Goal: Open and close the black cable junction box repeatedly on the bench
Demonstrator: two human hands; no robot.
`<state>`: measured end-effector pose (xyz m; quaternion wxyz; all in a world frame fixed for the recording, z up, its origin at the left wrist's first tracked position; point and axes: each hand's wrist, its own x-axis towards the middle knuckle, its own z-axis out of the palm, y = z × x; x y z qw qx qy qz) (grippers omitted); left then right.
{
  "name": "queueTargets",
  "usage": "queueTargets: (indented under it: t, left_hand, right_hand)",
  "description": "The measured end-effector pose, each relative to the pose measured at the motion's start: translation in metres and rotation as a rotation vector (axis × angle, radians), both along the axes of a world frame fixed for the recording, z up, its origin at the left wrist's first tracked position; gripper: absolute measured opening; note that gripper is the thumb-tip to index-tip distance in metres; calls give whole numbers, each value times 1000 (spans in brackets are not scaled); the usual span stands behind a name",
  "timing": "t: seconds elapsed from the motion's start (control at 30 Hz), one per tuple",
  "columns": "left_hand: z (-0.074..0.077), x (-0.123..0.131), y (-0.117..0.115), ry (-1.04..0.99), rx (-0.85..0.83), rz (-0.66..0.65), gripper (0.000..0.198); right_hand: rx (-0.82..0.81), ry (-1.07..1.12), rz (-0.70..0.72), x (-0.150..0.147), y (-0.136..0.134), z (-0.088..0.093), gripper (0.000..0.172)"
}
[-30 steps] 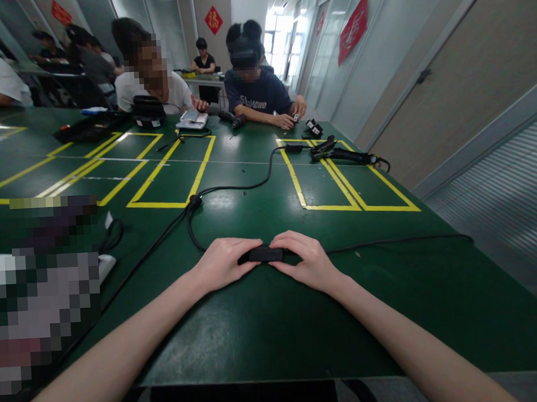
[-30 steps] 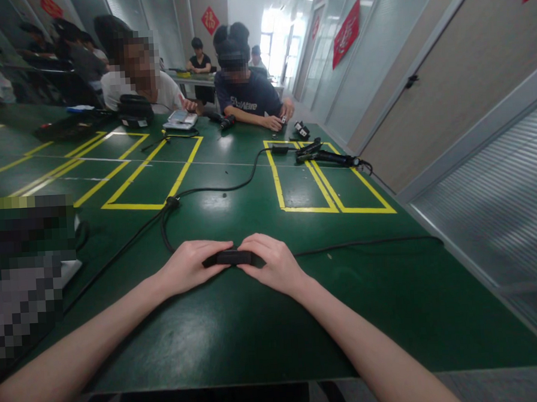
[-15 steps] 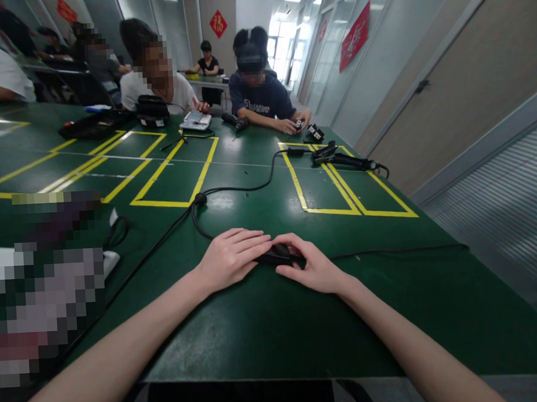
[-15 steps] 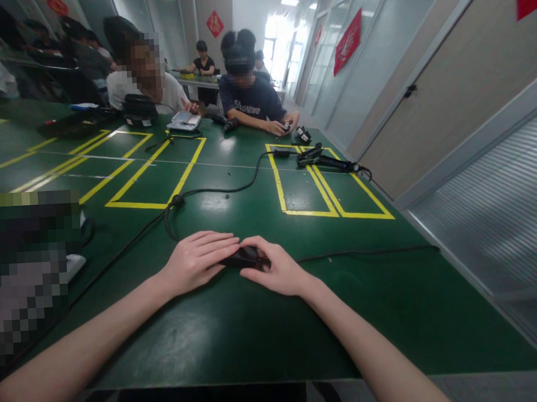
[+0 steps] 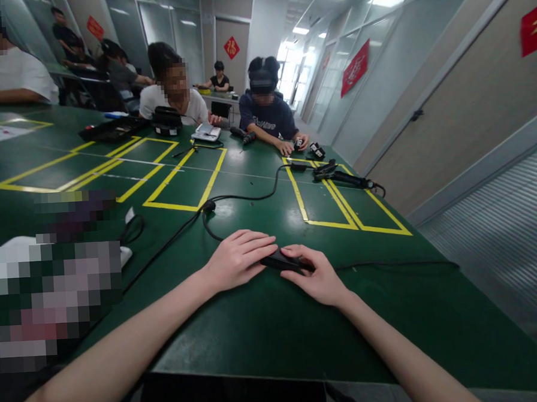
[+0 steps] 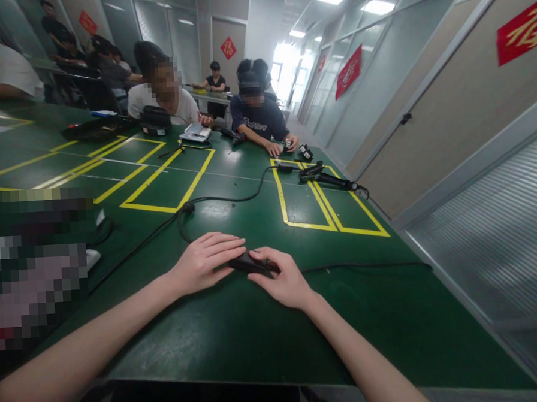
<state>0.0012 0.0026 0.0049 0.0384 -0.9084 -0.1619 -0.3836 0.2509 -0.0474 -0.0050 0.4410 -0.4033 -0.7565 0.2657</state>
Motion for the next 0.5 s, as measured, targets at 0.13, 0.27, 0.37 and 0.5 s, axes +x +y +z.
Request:
queueTargets:
  t: [0.13, 0.27, 0.37, 0.5]
  left_hand:
    - [7, -3, -3, -94, 27, 24, 34]
    - [7, -5, -5, -96, -17, 6, 32]
    - [2, -4, -4, -20, -125, -20, 30]
    - [-4, -4, -1, 70, -236, -37, 28]
  right_hand:
    - [-33, 126, -225, 25, 3, 11, 32]
    - [-18, 413, -507, 73, 12, 37, 46]
    - [-8, 599, -633, 111, 20, 56, 51]
    - [79, 599, -808, 156, 36, 58, 56]
